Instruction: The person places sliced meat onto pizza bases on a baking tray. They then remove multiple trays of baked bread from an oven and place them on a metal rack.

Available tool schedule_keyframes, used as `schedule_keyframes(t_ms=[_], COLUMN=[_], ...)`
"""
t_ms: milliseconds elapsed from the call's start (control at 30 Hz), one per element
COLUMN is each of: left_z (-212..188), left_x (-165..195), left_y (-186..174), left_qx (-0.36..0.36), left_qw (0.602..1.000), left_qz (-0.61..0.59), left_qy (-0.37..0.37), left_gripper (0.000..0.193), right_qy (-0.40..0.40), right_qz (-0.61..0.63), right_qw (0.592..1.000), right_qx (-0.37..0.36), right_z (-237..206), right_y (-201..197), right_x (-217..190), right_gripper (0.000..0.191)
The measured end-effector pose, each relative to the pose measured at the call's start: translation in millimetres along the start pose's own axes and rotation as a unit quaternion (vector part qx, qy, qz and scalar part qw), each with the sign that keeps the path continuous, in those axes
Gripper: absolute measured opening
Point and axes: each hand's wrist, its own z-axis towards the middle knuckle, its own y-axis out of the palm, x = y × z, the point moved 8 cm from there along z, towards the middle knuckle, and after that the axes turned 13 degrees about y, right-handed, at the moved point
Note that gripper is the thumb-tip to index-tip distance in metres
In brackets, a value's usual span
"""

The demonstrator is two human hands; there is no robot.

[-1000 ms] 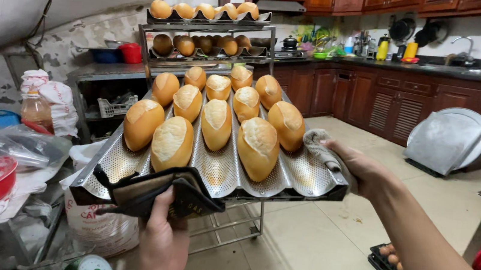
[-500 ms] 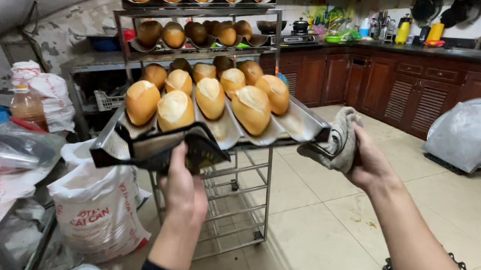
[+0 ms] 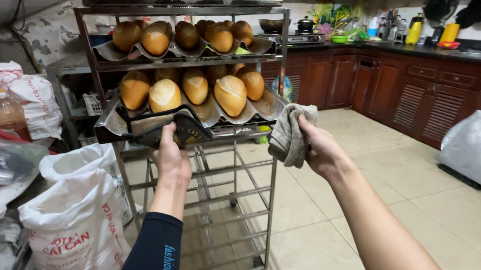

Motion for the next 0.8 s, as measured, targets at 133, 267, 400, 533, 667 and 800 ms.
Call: schedule_keyframes(t_ms=[133, 267, 400, 533, 667, 800], left_z=[28.8, 51.5, 62.7, 56.2, 48.1, 62.8], left_x=[-12.5, -23.3, -28.9, -27.2, -8.2, -0.4], left_y=[9.5, 18.5, 19.2, -7.6, -24.4, -18.4], left_qx=[-0.014, -0.012, -0.031, 0.019, -0.024, -0.061], left_qw=[0.999, 0.999, 0.999, 0.980, 0.954, 0.910], left_qz=[-0.010, -0.020, 0.015, 0.196, 0.299, 0.409], left_qy=[0.029, 0.039, 0.039, -0.022, -0.013, -0.005], left_gripper=[0.036, 0.038, 0.040, 0.040, 0.038, 0.036], right_qy=[-0.014, -0.005, 0.033, 0.057, 0.064, 0.062], right_qz=[-0.001, 0.030, 0.062, 0.100, 0.082, 0.044], right_qw=[1.000, 1.000, 0.997, 0.992, 0.995, 0.997], right_qx=[-0.003, -0.001, -0.030, -0.045, -0.012, -0.017], right_z=[41.1, 57.5, 62.2, 57.3, 46.1, 31.7], right_y=[1.5, -2.8, -1.4, -9.8, -35.5, -55.1], right_x=[-3.0, 9.4, 35.4, 54.9, 58.1, 55.1], right_gripper=[0.043, 0.045, 0.049, 0.049, 0.047, 0.048])
